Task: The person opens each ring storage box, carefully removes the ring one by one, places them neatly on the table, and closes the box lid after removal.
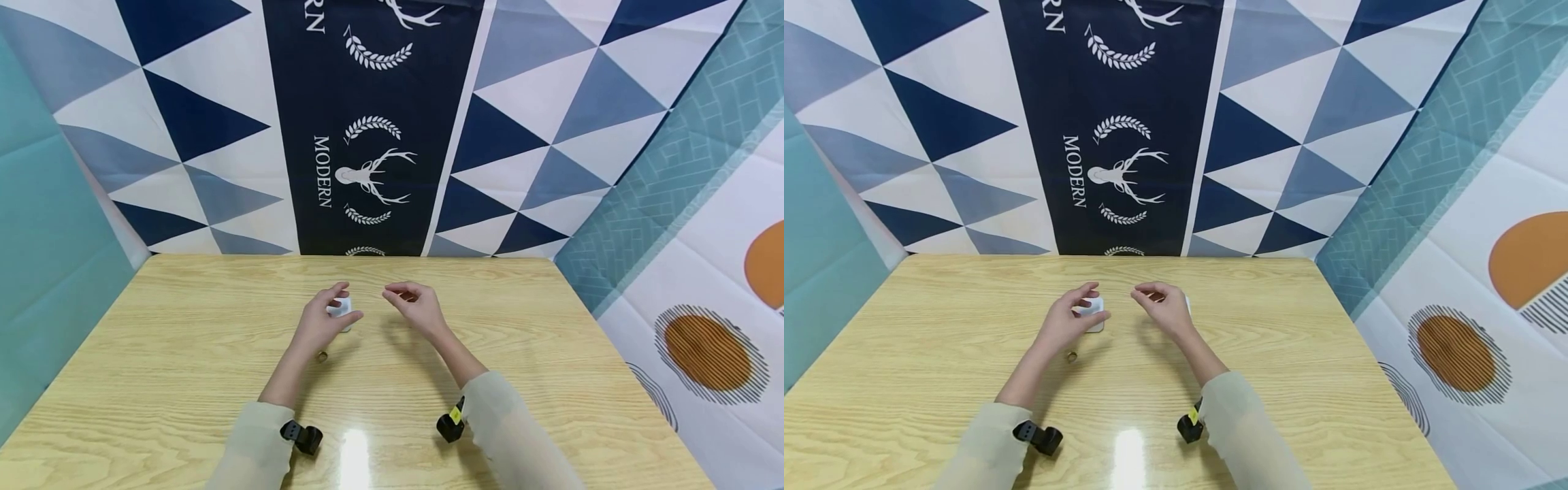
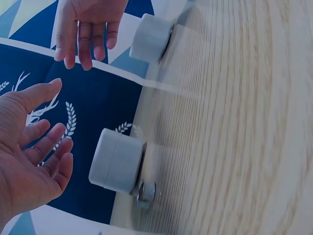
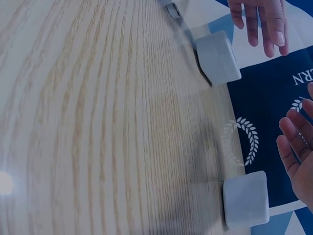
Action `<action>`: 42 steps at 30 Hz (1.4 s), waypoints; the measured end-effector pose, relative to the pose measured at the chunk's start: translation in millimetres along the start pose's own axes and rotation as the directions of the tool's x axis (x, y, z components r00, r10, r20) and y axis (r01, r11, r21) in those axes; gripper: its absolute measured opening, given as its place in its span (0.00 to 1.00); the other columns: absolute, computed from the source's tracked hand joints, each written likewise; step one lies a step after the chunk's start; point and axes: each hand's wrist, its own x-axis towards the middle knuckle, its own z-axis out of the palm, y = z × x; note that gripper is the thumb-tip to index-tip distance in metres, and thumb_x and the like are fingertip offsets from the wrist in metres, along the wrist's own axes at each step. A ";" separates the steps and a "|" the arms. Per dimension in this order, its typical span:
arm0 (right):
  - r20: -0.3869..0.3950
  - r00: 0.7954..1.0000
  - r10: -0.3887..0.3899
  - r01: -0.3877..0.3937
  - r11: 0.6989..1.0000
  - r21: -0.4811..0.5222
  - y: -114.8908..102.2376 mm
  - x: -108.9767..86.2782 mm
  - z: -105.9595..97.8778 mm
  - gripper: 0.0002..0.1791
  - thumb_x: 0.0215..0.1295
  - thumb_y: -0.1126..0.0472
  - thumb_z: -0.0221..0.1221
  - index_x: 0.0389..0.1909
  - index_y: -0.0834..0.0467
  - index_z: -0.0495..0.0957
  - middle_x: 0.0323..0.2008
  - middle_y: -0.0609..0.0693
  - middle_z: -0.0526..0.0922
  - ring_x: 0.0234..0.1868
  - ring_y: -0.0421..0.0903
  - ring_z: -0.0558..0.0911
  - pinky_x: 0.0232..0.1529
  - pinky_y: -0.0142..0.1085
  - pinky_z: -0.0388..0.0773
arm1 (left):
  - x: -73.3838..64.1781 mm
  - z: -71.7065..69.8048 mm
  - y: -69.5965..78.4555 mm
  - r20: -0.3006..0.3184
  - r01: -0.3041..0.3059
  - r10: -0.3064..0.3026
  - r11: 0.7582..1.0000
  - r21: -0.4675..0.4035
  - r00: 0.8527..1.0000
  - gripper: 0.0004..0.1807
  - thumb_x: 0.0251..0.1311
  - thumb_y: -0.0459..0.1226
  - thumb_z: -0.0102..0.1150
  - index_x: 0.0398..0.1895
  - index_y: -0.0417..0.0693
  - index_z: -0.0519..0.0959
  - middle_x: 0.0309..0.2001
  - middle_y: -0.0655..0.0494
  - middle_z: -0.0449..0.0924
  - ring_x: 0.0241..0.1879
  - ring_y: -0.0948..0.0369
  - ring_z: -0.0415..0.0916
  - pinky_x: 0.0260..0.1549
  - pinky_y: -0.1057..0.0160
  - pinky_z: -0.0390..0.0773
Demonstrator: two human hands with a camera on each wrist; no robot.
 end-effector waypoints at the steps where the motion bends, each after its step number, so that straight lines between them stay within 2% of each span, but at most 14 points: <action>1: -0.001 1.000 0.004 -0.004 1.000 -0.004 -0.9 -0.8 -1.2 0.13 0.60 0.64 0.61 0.42 0.69 0.81 0.40 0.63 0.84 0.33 0.43 0.79 0.34 0.26 0.73 | 0.2 1.4 0.7 -0.001 -0.004 0.004 1.000 -0.001 1.000 0.35 0.53 0.42 0.66 0.66 0.51 0.66 0.57 0.47 0.74 0.55 0.51 0.71 0.52 0.51 0.73; 10: -0.019 1.000 0.014 -0.014 1.000 -0.015 3.5 -1.8 -11.8 0.12 0.61 0.63 0.60 0.43 0.66 0.82 0.42 0.62 0.84 0.38 0.53 0.80 0.39 0.29 0.74 | 2.3 18.8 6.7 -0.013 -0.030 0.030 0.999 -0.043 0.999 0.34 0.52 0.41 0.67 0.64 0.49 0.69 0.56 0.46 0.75 0.53 0.50 0.71 0.51 0.51 0.72; 11: -0.022 1.000 0.010 -0.010 1.000 -0.011 9.5 0.1 -12.0 0.13 0.61 0.62 0.61 0.43 0.66 0.82 0.42 0.62 0.84 0.38 0.52 0.80 0.39 0.30 0.74 | 2.4 21.1 7.8 -0.014 -0.032 0.032 0.998 -0.051 0.999 0.34 0.52 0.41 0.68 0.64 0.49 0.69 0.56 0.46 0.75 0.53 0.49 0.71 0.51 0.51 0.72; 17: -0.033 0.999 0.005 -0.005 1.000 -0.013 44.9 10.1 -15.4 0.15 0.60 0.54 0.62 0.43 0.59 0.83 0.42 0.56 0.85 0.34 0.38 0.79 0.39 0.29 0.75 | 3.8 32.7 9.3 -0.006 -0.037 0.036 0.998 -0.054 0.999 0.34 0.51 0.41 0.68 0.64 0.49 0.69 0.55 0.46 0.75 0.52 0.48 0.71 0.51 0.51 0.71; 26: -0.067 0.998 0.012 -0.014 0.999 -0.032 49.2 8.7 -29.7 0.15 0.60 0.55 0.62 0.43 0.62 0.83 0.40 0.55 0.85 0.33 0.35 0.77 0.36 0.28 0.73 | 4.4 43.8 11.9 0.013 -0.064 0.065 0.996 -0.059 0.998 0.34 0.51 0.42 0.68 0.64 0.49 0.69 0.55 0.46 0.75 0.52 0.49 0.71 0.49 0.51 0.73; 33: -0.093 0.995 0.032 -0.036 0.998 -0.044 53.9 6.6 -38.2 0.15 0.60 0.56 0.63 0.43 0.62 0.83 0.41 0.57 0.85 0.34 0.36 0.78 0.39 0.28 0.73 | 3.9 54.2 15.8 0.026 -0.055 0.058 0.995 -0.079 0.998 0.34 0.51 0.42 0.68 0.63 0.49 0.69 0.56 0.45 0.75 0.52 0.49 0.71 0.50 0.51 0.73; 38: -0.100 0.993 0.061 -0.066 0.997 -0.046 54.1 4.4 -43.8 0.15 0.60 0.57 0.63 0.44 0.62 0.82 0.43 0.58 0.84 0.38 0.42 0.79 0.40 0.27 0.72 | 4.4 60.3 18.3 0.039 -0.051 0.055 0.994 -0.094 0.998 0.34 0.51 0.41 0.68 0.63 0.49 0.69 0.56 0.45 0.75 0.52 0.48 0.71 0.49 0.51 0.74; 42: -0.101 0.993 0.065 -0.071 0.996 -0.059 38.3 -2.8 -47.9 0.15 0.61 0.61 0.61 0.44 0.67 0.81 0.43 0.62 0.83 0.41 0.50 0.80 0.38 0.26 0.72 | 5.1 65.7 19.7 0.048 -0.069 0.073 0.994 -0.086 0.996 0.34 0.51 0.41 0.68 0.63 0.48 0.69 0.55 0.44 0.75 0.53 0.46 0.71 0.48 0.51 0.75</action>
